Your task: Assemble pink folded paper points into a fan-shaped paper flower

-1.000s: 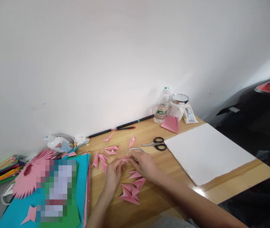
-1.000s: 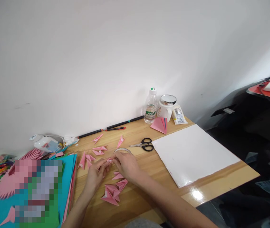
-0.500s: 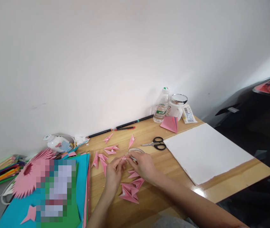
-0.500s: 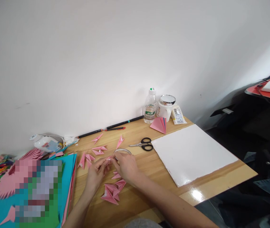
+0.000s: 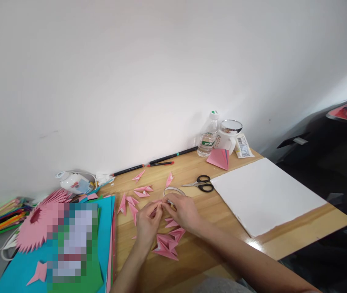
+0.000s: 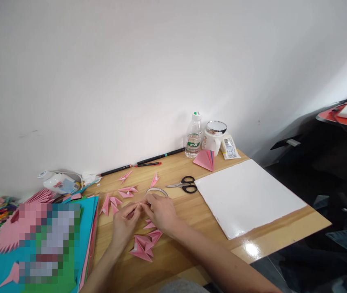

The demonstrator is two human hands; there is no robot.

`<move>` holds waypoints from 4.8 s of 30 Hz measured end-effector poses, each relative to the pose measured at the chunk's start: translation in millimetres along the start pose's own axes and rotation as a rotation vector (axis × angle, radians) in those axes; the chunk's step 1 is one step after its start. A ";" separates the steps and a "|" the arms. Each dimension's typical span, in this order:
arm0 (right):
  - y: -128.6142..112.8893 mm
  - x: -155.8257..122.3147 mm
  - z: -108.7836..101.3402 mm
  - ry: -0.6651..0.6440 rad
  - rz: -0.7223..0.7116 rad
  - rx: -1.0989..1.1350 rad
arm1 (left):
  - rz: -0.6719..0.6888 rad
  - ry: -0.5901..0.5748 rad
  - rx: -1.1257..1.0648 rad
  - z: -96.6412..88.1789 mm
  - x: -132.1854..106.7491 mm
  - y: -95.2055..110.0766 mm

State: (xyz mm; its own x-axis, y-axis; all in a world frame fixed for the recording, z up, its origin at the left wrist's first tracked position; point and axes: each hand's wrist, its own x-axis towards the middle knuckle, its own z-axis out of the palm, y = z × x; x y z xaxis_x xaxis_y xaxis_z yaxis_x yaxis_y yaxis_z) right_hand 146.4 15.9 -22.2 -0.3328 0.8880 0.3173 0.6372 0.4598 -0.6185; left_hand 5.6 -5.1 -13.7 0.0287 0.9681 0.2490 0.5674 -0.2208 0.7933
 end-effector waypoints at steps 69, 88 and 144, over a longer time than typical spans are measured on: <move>11.2 7.2 -27.6 -0.369 0.118 0.748 | -0.364 -0.200 -0.591 -16.9 8.0 7.9; 12.5 9.8 -14.6 -0.160 0.036 0.530 | -0.466 -0.016 -0.658 -1.2 4.7 6.1; -11.2 -3.9 9.5 -0.061 0.233 0.760 | 0.460 0.139 0.675 10.7 -12.3 -6.3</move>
State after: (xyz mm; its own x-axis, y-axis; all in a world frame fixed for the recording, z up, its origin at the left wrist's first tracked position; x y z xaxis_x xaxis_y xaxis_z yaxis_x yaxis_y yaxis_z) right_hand 133.9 7.2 -23.4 -0.3010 0.9491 0.0931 0.0537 0.1143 -0.9920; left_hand 10.5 -14.3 -27.7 0.3012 0.7653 0.5689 0.8972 -0.4295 0.1027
